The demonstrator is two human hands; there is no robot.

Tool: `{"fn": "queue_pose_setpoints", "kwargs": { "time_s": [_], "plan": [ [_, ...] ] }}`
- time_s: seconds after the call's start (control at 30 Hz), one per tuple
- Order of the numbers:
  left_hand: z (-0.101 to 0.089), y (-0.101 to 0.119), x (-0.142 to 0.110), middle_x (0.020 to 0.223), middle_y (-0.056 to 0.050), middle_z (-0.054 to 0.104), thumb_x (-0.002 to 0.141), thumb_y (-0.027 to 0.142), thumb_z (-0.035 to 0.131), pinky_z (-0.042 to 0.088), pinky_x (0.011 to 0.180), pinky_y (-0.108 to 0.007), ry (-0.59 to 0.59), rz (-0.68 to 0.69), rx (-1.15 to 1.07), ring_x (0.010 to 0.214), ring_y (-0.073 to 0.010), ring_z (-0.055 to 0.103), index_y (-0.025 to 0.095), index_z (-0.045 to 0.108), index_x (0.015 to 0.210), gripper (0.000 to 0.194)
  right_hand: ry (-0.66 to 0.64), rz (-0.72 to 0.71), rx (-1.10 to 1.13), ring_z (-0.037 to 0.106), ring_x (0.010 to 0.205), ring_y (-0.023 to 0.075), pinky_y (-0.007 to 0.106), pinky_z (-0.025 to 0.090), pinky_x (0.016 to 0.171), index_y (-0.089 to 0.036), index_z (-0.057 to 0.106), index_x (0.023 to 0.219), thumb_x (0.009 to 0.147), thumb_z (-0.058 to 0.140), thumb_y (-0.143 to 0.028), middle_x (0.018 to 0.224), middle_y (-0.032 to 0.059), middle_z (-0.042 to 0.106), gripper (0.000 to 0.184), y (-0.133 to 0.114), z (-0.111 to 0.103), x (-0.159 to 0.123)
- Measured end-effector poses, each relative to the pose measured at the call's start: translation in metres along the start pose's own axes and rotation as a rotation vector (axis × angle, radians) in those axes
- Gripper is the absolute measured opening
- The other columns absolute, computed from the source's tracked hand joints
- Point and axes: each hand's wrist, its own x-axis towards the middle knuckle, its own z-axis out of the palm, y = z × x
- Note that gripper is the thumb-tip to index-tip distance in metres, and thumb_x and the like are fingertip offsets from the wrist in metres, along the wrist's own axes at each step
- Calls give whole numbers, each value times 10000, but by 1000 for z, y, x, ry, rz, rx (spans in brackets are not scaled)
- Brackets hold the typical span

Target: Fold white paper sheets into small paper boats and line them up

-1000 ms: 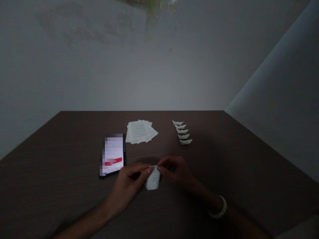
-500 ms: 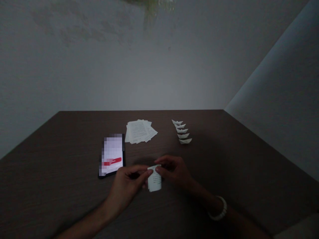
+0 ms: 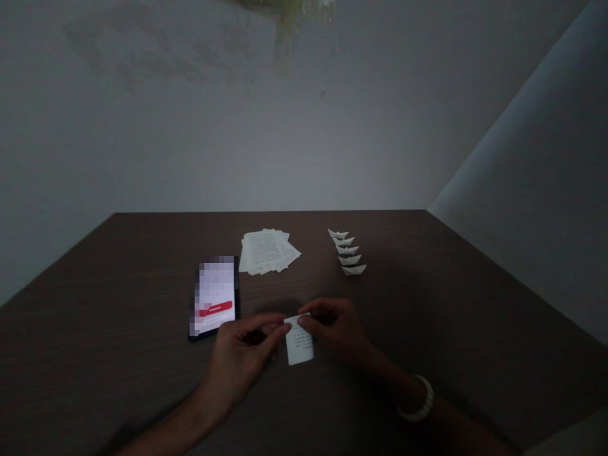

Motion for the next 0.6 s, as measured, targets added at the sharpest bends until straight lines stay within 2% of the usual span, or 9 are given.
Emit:
{"fn": "queue_pose_setpoints", "kwargs": {
  "time_s": [0.6],
  "plan": [
    [-1,3,0,607,-19,692,768,313,674,479,428,-197,-12,71,66,498,-129,602,179,741,796,152,2,-50,-41,622,531,124,210,480,490,-169,727,795,681,762,-325,623,14,687,196,0,-1,0]
  ]
}}
